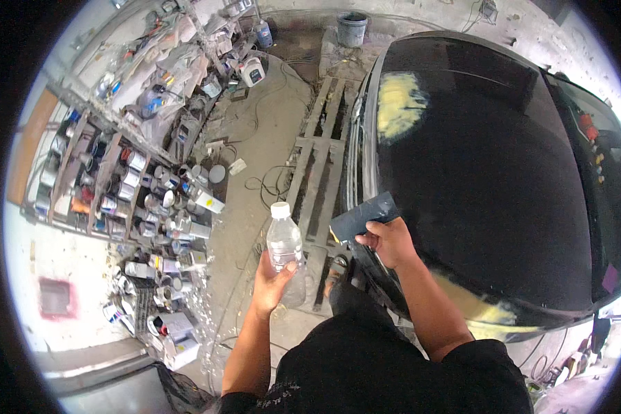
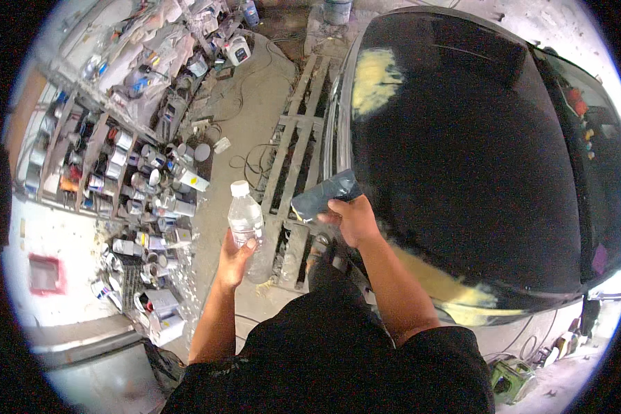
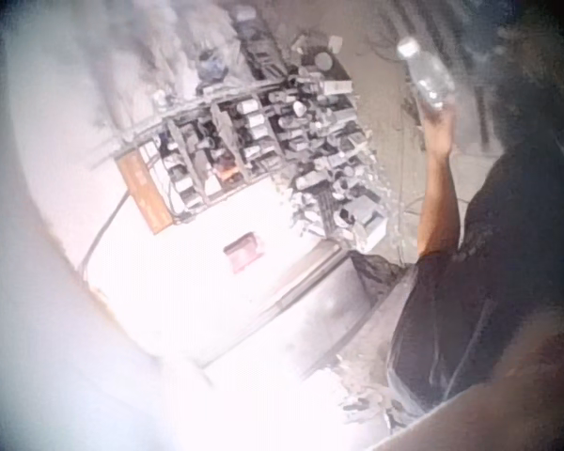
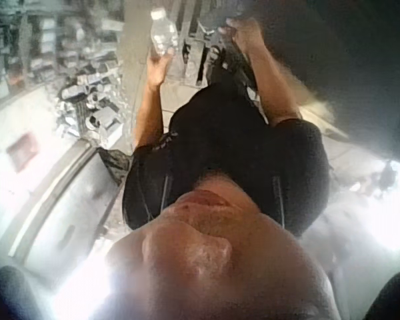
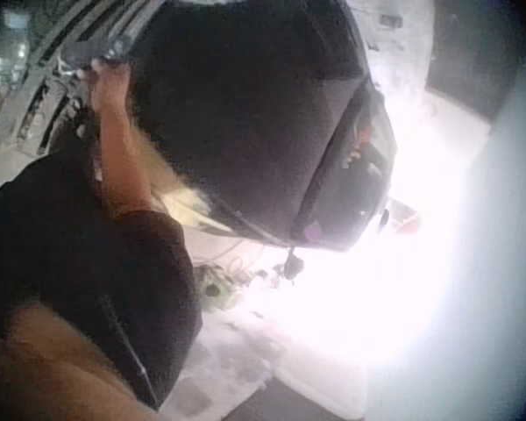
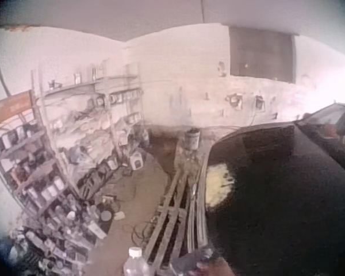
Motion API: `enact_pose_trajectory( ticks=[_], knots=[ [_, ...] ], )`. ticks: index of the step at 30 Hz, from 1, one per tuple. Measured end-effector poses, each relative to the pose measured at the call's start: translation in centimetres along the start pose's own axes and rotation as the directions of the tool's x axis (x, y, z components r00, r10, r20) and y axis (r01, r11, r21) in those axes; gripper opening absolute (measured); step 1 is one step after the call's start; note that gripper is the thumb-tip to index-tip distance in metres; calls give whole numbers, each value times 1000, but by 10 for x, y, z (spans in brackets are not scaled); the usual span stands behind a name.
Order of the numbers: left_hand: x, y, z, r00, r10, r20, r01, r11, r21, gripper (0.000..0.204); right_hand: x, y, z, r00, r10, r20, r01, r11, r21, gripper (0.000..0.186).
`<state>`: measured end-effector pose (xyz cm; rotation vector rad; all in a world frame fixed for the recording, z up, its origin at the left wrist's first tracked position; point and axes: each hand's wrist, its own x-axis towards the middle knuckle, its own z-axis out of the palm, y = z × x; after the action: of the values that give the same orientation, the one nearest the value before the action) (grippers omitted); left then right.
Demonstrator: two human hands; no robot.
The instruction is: The person wet-sands the hood of a car by pouring water from a plastic bottle and rubbing the surface with a sanding block.
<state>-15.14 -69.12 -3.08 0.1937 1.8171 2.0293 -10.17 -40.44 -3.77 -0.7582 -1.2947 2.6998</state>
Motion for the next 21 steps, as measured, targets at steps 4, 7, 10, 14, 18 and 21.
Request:
enact_pose_trajectory(
  ticks=[4, 7, 10, 14, 18, 21],
  knots=[
    [74, 28, -10, 1000, 9, 26, -11, 996, 84, 50, 67, -30, 23, 988, 40, -148, -54, 994, -92, 47],
    [128, 42, -11, 998, 9, 65, -18, 990, 139, 50, 108, -54, 31, 985, -46, -163, 16, 983, -181, 68],
    [189, 60, -12, 996, -51, 71, 26, 946, 322, 54, 149, -85, 49, 965, -199, -173, 136, 938, -320, 71],
    [260, 55, -12, 983, -30, 180, -33, 942, 335, 61, 199, -89, 43, 931, -357, -77, 263, 802, -537, 42],
    [356, 81, -2, 976, -40, 216, -111, 758, 643, 72, 263, -123, 72, 908, -418, -15, 286, 647, -707, 18],
    [432, 80, -8, 929, -6, 369, -286, 620, 731, 83, 309, -152, 110, 922, -385, 33, 254, 541, -802, 37]
  ],
)
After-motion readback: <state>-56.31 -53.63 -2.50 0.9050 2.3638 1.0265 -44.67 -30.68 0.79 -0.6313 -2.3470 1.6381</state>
